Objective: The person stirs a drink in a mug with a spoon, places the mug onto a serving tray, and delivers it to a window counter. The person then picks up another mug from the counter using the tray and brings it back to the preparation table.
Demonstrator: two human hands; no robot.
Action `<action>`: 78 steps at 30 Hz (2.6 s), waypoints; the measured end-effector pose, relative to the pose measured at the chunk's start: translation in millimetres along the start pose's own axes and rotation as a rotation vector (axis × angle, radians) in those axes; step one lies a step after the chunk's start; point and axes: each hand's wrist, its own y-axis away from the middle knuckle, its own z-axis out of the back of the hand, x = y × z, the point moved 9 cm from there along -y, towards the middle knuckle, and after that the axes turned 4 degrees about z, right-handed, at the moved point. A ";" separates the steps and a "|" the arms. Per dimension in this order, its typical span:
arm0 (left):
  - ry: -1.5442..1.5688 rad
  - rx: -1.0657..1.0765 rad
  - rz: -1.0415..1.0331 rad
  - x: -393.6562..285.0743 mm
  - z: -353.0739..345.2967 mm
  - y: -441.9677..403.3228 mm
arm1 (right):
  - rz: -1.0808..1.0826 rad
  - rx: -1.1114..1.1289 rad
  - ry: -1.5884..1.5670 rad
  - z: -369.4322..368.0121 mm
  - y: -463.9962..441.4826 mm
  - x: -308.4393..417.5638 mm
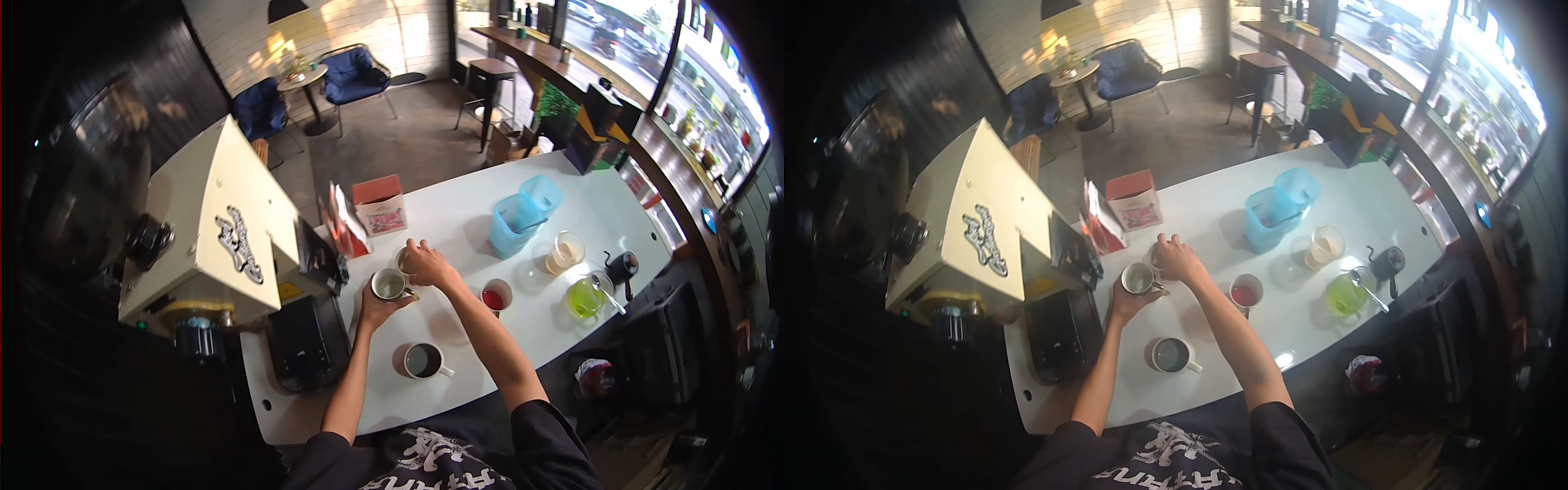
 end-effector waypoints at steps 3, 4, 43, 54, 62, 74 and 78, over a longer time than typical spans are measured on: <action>0.030 0.084 -0.005 4.0 -14.4 -30.6 | -0.129 -0.037 -0.034 15.1 6.6 -28.7; 0.085 0.116 -0.008 1.4 -19.8 -38.6 | -0.147 -0.057 -0.036 20.2 7.8 -36.3; -0.430 0.185 -0.196 -63.8 -38.2 140.3 | -0.321 -0.826 -0.477 19.7 319.6 35.4; -0.526 -0.002 -0.068 -33.5 50.7 94.7 | -0.404 -0.890 -0.505 11.6 303.4 -37.9; -0.585 -0.078 -0.039 -24.4 70.9 82.2 | -0.388 -0.828 -0.544 14.7 290.0 -59.8; -0.650 -0.247 -0.295 -143.5 -6.6 104.7 | -0.318 -0.703 -0.577 44.8 282.9 -72.6; -0.060 0.080 -0.072 -97.4 -80.7 88.2 | -0.306 -0.623 -0.587 61.0 294.4 -82.1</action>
